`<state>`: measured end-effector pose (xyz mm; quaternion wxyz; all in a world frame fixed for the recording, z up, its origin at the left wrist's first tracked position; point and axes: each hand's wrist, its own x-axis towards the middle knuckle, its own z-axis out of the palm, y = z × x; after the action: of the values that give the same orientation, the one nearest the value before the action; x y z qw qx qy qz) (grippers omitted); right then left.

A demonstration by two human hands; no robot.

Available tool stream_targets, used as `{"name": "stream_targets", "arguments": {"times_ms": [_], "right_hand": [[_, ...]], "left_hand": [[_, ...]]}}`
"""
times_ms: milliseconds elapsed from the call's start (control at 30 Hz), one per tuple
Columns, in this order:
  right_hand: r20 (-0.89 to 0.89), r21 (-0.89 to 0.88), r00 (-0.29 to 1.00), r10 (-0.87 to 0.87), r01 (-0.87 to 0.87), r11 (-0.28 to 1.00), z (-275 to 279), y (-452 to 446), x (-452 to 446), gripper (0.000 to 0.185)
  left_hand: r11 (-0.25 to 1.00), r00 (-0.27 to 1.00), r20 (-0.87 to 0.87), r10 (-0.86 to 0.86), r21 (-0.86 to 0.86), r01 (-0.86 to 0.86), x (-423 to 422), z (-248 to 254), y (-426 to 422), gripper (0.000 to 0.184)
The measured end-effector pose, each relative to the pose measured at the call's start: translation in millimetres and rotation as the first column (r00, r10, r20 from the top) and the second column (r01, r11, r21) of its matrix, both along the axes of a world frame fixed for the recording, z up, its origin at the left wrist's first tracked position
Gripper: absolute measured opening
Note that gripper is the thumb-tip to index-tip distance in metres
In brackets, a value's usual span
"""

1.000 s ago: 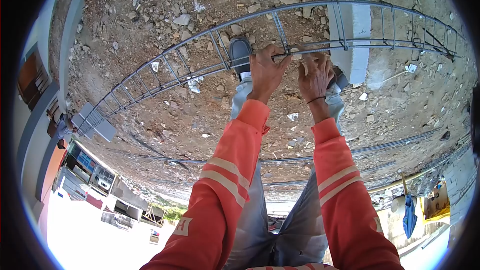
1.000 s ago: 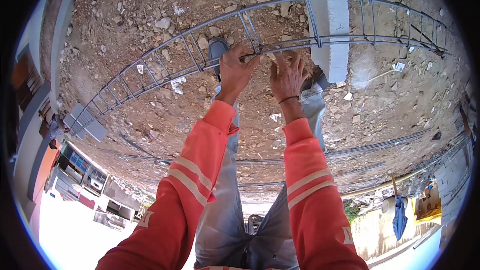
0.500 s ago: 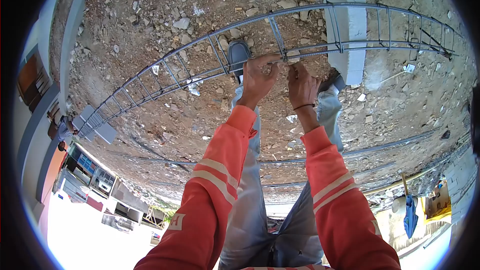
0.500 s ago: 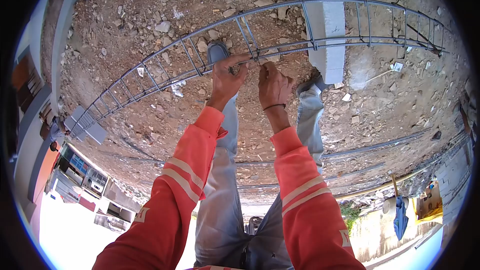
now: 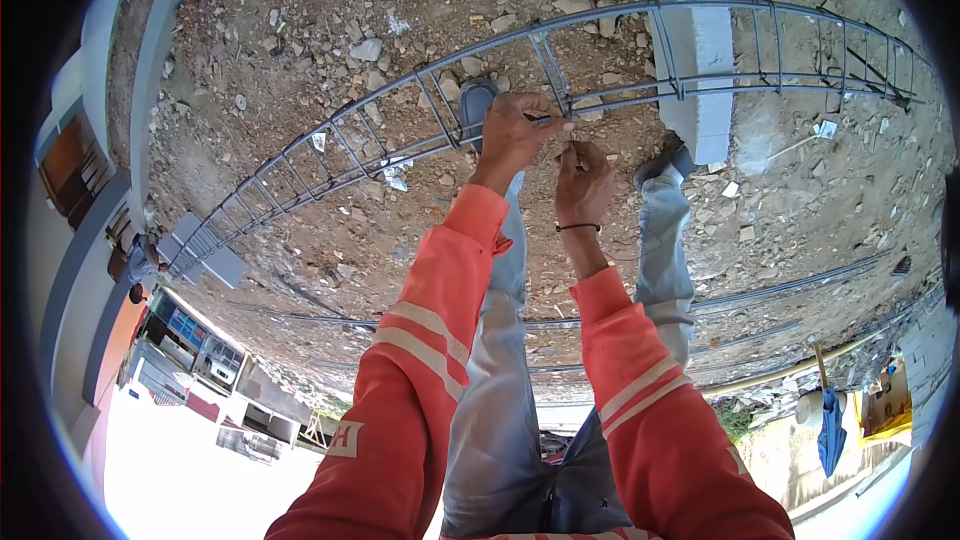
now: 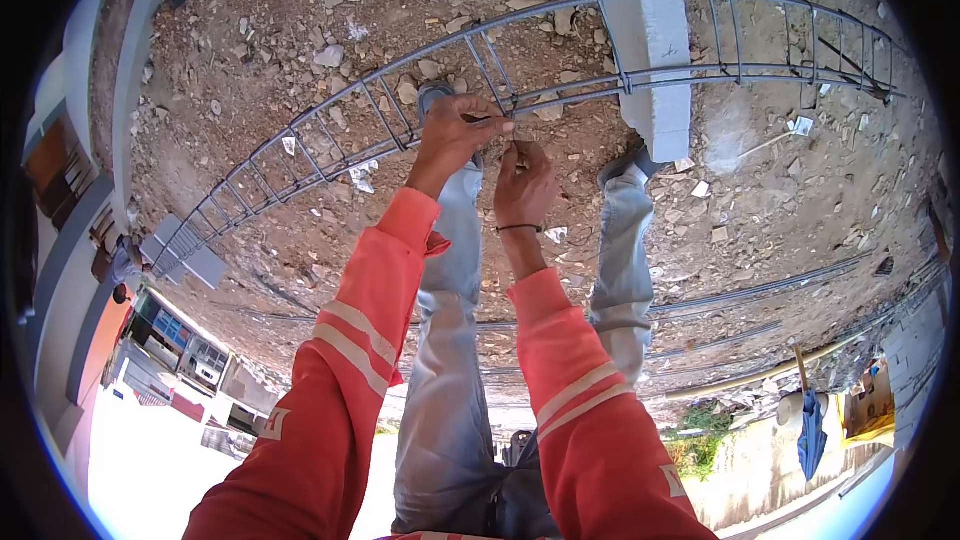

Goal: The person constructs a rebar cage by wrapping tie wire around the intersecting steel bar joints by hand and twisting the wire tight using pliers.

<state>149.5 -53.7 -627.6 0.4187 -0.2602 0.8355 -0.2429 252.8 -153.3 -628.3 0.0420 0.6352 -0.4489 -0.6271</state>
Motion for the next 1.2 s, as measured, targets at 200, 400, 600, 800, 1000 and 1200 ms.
{"name": "stream_targets", "arguments": {"times_ms": [200,400,600,800,1000,1200], "right_hand": [[-0.161,0.158,0.971,0.178,-0.153,0.975,33,-21,0,0.015],[-0.337,-0.012,0.925,0.175,-0.190,0.982,43,-17,5,0.013],[-0.294,-0.088,0.849,0.440,-0.482,0.872,31,-18,-20,0.015],[0.308,-0.202,0.946,0.102,-0.040,0.979,2,-15,-44,0.008],[0.549,0.822,-0.347,-0.761,0.388,0.416,-25,-10,-47,0.014],[0.498,0.834,-0.011,-0.867,0.280,0.476,-32,-13,-59,0.021]], "left_hand": [[0.999,0.989,0.147,-0.013,-0.033,0.018,-5,-14,2,0.042],[0.984,0.954,0.279,-0.111,-0.101,0.144,-12,-9,10,0.041],[0.970,0.922,0.354,-0.158,-0.121,0.213,-13,-5,7,0.040],[0.974,0.922,0.342,-0.183,-0.062,0.216,-10,-4,6,0.038],[0.952,0.929,0.316,-0.192,-0.168,0.254,-5,-12,12,0.034],[0.969,0.970,0.165,-0.179,-0.143,0.203,-2,5,6,0.034]]}}
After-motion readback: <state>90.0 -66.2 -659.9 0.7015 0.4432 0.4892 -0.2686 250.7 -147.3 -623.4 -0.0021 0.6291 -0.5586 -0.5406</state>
